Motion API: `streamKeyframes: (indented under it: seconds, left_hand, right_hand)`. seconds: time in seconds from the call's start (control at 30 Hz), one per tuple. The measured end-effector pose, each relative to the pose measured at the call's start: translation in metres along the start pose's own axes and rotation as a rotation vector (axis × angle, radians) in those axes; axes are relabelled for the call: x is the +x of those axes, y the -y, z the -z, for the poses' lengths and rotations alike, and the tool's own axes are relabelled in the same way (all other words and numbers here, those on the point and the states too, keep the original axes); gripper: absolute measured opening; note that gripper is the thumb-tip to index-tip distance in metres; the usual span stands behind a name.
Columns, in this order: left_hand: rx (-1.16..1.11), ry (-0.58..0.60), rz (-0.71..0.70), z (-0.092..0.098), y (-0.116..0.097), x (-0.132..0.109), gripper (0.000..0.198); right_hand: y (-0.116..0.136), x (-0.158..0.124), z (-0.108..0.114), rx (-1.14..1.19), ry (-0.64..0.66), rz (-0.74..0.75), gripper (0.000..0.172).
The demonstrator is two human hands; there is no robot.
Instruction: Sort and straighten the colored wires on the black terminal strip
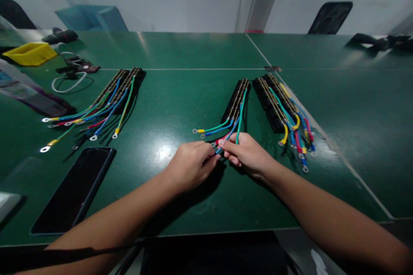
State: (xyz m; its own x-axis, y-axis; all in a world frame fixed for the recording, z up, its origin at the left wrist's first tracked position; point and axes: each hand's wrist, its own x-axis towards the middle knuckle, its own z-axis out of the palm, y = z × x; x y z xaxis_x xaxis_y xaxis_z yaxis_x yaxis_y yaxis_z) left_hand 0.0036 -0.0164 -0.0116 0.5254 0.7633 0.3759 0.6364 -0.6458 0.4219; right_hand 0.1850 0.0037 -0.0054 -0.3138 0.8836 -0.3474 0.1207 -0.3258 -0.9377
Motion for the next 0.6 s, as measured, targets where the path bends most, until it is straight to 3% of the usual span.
streamKeyframes:
  seconds: [0.13,0.3,0.6]
  left_hand:
    - [-0.038,0.070,0.019,0.0016,-0.0022,0.0016,0.021]
    - [-0.087,0.054,0.061,0.0030,-0.0018,0.0029,0.016]
    - [-0.103,0.150,0.047,0.0072,-0.0034,0.0057,0.026]
  right_hand:
    - [-0.0018,0.0006,0.0018,0.003,0.032,-0.016,0.028]
    - [-0.0003,0.0000,0.0029,0.000,0.040,-0.015,0.024]
    - [0.0029,0.0002,0.0035,0.020,0.064,-0.051,0.023]
